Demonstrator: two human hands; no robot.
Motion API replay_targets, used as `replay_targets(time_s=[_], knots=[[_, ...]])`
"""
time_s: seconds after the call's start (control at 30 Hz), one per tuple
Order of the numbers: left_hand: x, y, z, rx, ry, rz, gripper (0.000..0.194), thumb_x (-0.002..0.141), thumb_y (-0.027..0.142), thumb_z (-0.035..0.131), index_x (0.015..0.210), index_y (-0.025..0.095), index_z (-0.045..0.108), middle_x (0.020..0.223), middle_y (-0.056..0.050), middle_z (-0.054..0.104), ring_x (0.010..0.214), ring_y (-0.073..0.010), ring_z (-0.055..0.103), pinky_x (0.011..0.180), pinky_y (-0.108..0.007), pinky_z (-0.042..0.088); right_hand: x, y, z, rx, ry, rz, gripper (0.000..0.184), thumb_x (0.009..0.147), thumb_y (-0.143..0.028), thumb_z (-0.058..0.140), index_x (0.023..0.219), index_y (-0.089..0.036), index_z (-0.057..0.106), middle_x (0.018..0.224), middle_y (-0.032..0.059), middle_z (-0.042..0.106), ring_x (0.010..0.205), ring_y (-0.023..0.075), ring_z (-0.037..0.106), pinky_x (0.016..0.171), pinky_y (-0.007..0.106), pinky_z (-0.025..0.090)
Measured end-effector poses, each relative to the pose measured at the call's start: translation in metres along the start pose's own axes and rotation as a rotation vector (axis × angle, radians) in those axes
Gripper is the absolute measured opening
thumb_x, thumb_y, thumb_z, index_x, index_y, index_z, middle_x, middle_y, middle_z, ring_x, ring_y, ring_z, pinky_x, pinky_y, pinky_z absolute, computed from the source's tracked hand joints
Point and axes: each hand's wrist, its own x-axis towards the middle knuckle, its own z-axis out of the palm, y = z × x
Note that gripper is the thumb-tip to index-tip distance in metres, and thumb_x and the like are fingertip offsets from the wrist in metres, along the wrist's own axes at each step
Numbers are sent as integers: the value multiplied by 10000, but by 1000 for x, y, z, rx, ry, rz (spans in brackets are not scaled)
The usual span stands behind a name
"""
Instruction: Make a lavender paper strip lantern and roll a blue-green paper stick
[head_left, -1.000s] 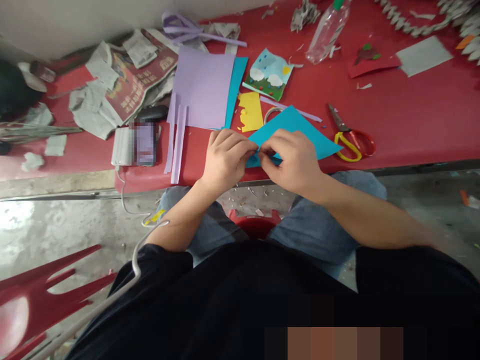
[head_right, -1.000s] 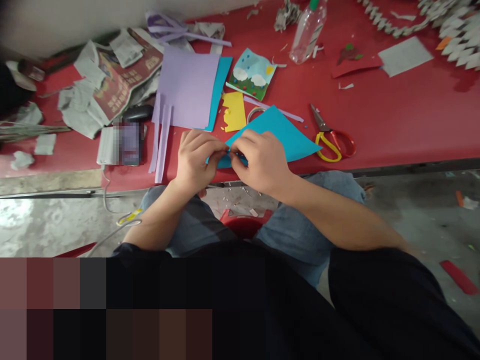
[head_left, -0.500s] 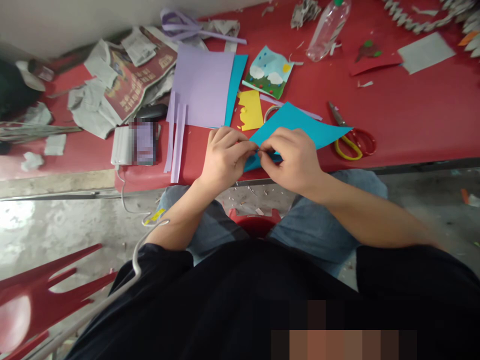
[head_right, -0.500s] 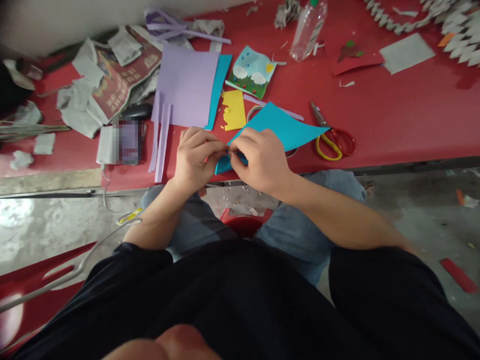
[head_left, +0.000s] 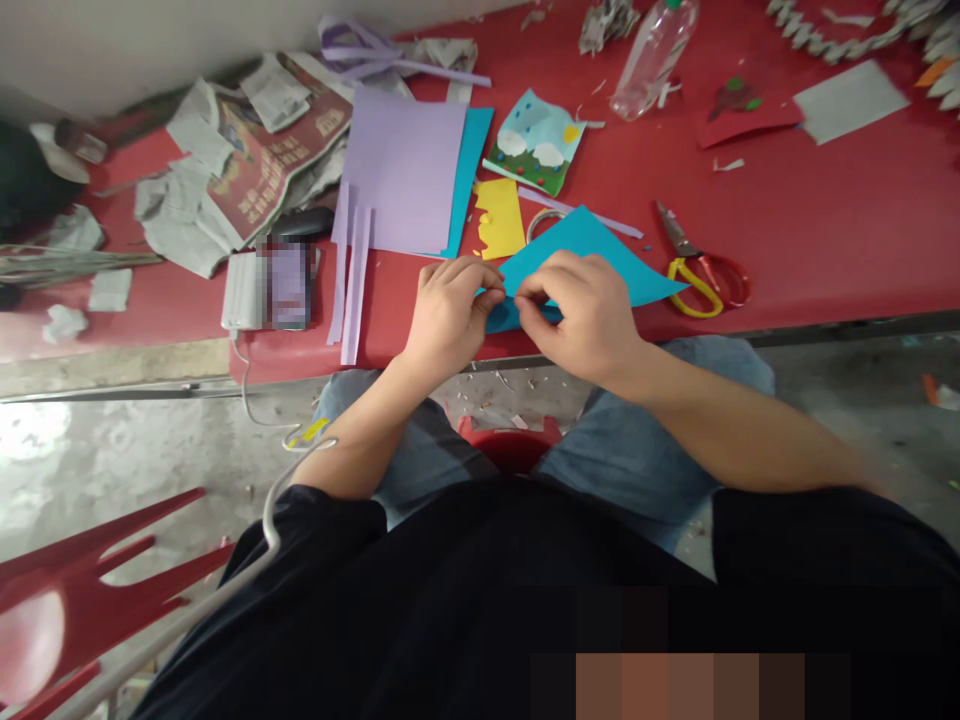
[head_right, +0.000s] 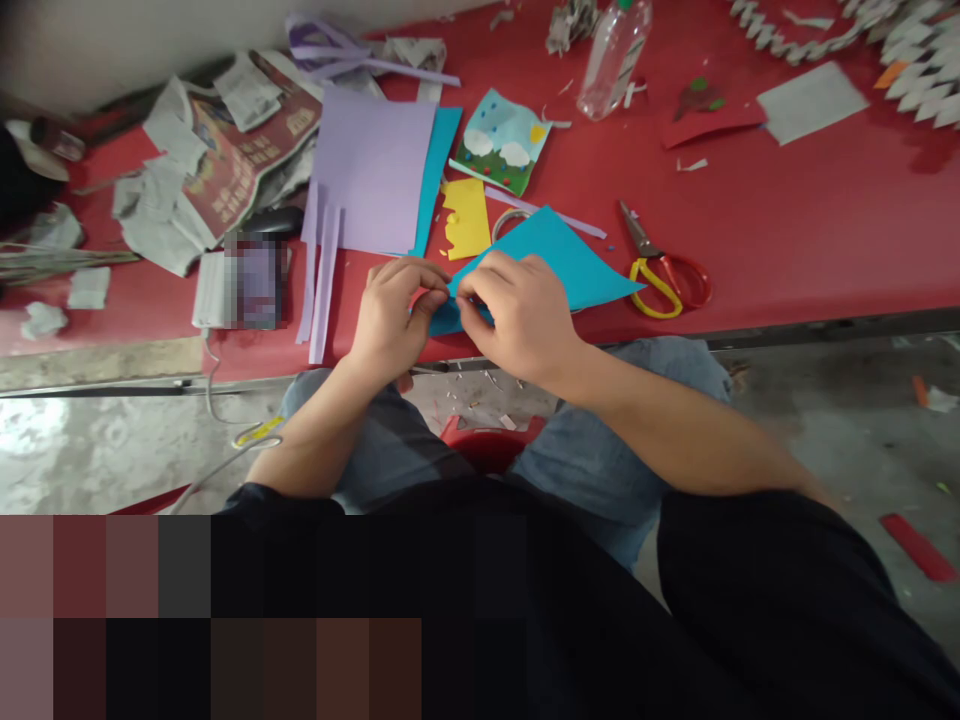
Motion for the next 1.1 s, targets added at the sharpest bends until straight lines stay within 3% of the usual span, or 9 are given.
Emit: replay_targets(time_s=[0.23, 0.3, 0.43, 0.57, 0.9, 1.1], knots=[[-1, 2, -1, -45, -4, -40, 112, 1058, 227, 623, 976, 237, 699, 1024, -17, 816, 1019, -215, 753, 1018, -448, 534, 0, 2, 2, 10, -45, 9, 142, 1086, -266, 570, 1019, -236, 692, 978, 66, 745, 918, 263, 677, 898, 450, 434], [-1, 4, -2, -47, -2, -52, 85, 1036, 210, 635, 1048, 246, 711, 1055, -27, 822, 1043, -223, 753, 1026, -456, 544, 0, 1, 3, 6, -44, 21, 139, 1079, -251, 562, 1006, -234, 679, 966, 68, 734, 919, 266, 672, 903, 452, 434], [-2, 3, -4, -29, 26, -46, 250, 1005, 187, 650, 1232, 279, 698, 1065, -19, 816, 1048, -220, 751, 1045, -462, 543, 2, 1, 3, 6, -2, 35, 107, 1053, -215, 551, 999, -243, 639, 944, 59, 701, 899, 261, 662, 885, 447, 439], [-2, 2, -4, 38, 68, 16, 116, 1065, 269, 630, 1055, 282, 745, 1009, -5, 806, 1046, -227, 739, 1042, -465, 516, 3, 0, 2, 15, 25, 22, 93, 1056, -215, 552, 997, -249, 616, 931, 50, 696, 904, 259, 669, 884, 445, 445], [-2, 0, -1, 69, 151, 82, 218, 1126, 374, 602, 1004, 269, 748, 950, -9, 810, 956, -217, 735, 1015, -461, 513, 2, -2, 1, 37, -7, 18, 154, 1101, -298, 564, 1134, -260, 709, 1040, 65, 758, 995, 283, 709, 987, 500, 460], [-2, -2, 3, 87, 145, 37, 273, 1138, 350, 566, 947, 257, 736, 923, -12, 793, 1058, -237, 729, 1078, -495, 488, 1, 0, 3, -72, -4, -46, 146, 1101, -296, 573, 1099, -271, 716, 1033, 58, 758, 993, 291, 703, 1011, 522, 448]])
